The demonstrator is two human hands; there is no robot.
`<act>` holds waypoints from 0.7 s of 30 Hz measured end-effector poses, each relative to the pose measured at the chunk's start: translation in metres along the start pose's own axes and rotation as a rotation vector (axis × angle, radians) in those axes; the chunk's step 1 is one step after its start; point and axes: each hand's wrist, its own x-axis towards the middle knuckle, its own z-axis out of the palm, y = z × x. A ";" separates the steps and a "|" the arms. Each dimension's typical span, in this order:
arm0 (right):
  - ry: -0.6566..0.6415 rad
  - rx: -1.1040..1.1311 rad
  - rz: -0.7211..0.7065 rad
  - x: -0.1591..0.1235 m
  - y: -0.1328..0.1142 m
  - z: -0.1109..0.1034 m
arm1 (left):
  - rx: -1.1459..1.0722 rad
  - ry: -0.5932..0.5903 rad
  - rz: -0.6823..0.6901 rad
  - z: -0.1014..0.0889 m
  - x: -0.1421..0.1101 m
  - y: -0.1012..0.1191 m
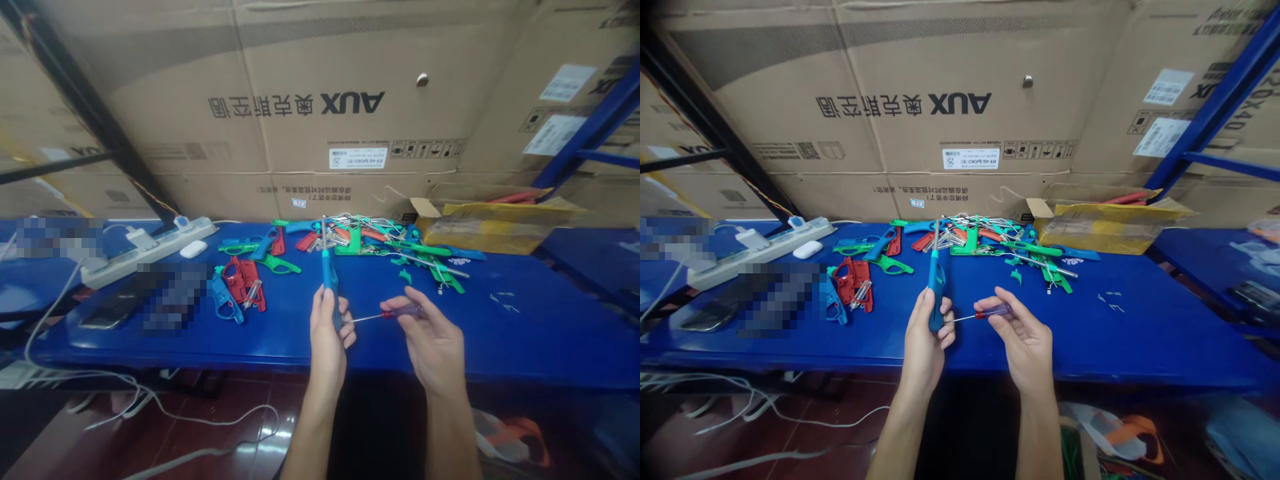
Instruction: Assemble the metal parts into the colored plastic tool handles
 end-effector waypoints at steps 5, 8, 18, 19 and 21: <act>0.065 0.022 -0.030 0.002 -0.001 0.010 | 0.008 0.010 -0.014 0.000 0.001 -0.001; 0.088 0.032 -0.068 0.004 -0.002 0.016 | -0.004 0.028 -0.002 0.000 0.001 -0.002; 0.231 -0.171 0.008 0.009 0.005 0.018 | 0.020 0.036 0.052 -0.001 0.005 -0.007; 0.229 -0.180 0.030 0.011 0.005 0.018 | 0.034 0.039 0.059 -0.001 0.005 -0.009; 0.203 -0.175 0.065 0.012 0.004 0.020 | 0.083 0.041 0.059 -0.001 0.004 -0.012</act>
